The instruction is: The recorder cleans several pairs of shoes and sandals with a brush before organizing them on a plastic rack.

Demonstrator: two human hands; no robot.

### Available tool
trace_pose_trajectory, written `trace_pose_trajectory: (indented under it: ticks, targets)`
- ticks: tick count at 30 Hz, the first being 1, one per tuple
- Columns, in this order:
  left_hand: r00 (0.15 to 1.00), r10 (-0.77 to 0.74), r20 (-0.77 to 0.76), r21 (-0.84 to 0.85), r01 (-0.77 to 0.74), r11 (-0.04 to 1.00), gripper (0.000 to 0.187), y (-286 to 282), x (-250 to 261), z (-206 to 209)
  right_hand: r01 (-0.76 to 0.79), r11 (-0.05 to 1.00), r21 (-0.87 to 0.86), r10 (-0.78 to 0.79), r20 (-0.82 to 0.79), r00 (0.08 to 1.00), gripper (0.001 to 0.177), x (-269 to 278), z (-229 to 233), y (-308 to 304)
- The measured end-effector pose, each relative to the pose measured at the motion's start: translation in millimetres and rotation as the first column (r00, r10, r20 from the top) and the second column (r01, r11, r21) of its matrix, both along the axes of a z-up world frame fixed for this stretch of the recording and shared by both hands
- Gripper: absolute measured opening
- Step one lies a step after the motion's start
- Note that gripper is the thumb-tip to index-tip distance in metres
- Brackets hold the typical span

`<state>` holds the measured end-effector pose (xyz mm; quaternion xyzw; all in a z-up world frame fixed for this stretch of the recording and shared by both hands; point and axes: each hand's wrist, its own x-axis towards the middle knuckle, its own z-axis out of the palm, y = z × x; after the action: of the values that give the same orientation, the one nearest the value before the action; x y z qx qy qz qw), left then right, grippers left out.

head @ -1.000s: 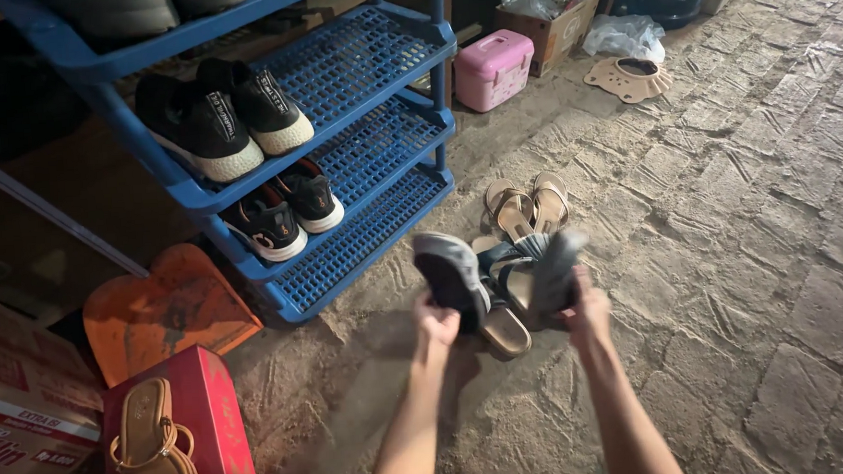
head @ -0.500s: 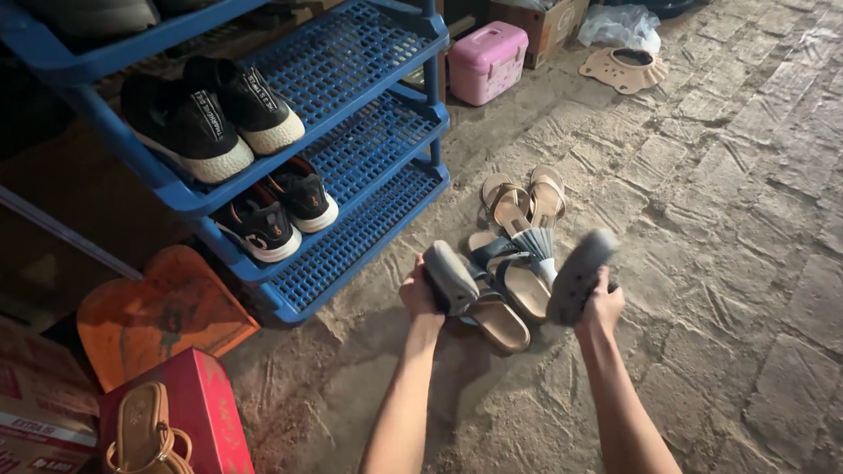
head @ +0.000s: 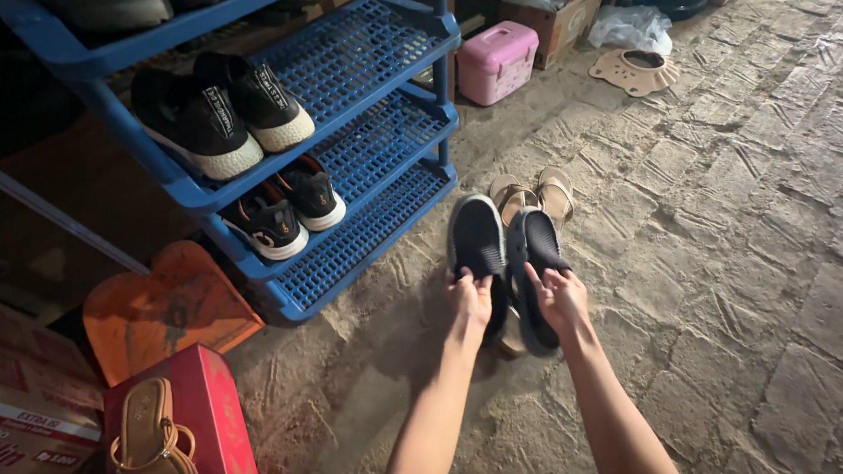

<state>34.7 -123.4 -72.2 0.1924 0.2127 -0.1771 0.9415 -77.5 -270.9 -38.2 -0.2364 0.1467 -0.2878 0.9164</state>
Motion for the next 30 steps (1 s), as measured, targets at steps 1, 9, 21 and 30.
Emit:
trace_pose_trajectory:
  ticks: [1, 9, 21, 30]
  targets:
    - [1.000, 0.004, -0.002, 0.001, -0.004, 1.000, 0.063, 1.1, -5.3, 7.2, -0.004, 1.000, 0.001, 0.004, -0.002, 1.000, 0.018, 3.0, 6.1, 8.4]
    - [0.546, -0.781, 0.303, 0.940, -0.309, 0.148, 0.063, 25.7, -37.6, -6.9, -0.525, 0.110, -0.844, -0.542, -0.494, 0.680, 0.062, 0.2, -65.6, -11.3]
    - [0.706, -0.699, 0.118, 0.984, -0.177, -0.013, 0.062, -4.4, -20.7, -35.7, -0.760, 0.100, -0.642, -0.689, -0.596, 0.413, 0.027, -4.7, 36.6, 38.5]
    - [0.743, -0.668, 0.027, 0.985, 0.095, 0.145, 0.055, -11.8, 15.6, 60.9, -0.694, -0.220, -0.685, -0.449, -0.560, 0.696, 0.035, 56.6, 44.8, 4.1]
